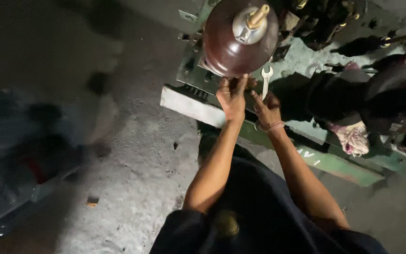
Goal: The person works at a green metal bench assembling porcelain insulators with brass fittings. They position each insulator, thread its metal stem by hand, and use a wrench to tighten the fittings, working on one insulator at a time along the bench.
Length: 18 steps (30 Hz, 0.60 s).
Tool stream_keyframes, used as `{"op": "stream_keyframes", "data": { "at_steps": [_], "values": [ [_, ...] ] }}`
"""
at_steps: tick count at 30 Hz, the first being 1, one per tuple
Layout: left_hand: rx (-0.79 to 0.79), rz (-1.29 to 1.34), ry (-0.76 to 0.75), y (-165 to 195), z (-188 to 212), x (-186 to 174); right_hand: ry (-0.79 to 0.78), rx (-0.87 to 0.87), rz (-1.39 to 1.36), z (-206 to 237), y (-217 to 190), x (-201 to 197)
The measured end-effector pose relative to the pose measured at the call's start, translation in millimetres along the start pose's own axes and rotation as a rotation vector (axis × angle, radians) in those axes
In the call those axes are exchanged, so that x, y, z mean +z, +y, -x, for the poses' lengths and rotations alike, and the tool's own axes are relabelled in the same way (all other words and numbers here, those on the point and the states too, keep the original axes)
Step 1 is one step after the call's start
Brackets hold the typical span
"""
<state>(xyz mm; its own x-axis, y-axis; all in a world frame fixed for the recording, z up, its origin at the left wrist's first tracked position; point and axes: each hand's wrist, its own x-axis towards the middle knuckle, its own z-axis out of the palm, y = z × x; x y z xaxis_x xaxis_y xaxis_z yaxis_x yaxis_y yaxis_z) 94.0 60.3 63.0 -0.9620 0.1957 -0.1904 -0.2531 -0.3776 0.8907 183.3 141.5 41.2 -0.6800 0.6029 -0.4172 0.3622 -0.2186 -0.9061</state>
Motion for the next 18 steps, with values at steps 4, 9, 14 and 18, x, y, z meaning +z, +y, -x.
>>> {"op": "stream_keyframes", "data": {
  "at_steps": [4,9,14,18],
  "values": [
    [0.04,0.101,0.03,-2.4,-9.1,8.5,-0.036,-0.168,-0.202,-26.1,-17.1,13.6],
    [0.011,0.278,0.078,2.5,-7.9,14.5,0.039,-0.383,-0.25,-37.6,-34.2,17.9],
    [0.073,0.098,0.022,-3.8,-7.1,2.2,-0.095,-0.336,-0.384,-22.3,-43.2,20.0],
    [0.084,0.056,-0.005,-11.4,-3.3,-13.5,-0.068,-0.272,-0.36,-9.7,-41.5,26.2]
  ]
}}
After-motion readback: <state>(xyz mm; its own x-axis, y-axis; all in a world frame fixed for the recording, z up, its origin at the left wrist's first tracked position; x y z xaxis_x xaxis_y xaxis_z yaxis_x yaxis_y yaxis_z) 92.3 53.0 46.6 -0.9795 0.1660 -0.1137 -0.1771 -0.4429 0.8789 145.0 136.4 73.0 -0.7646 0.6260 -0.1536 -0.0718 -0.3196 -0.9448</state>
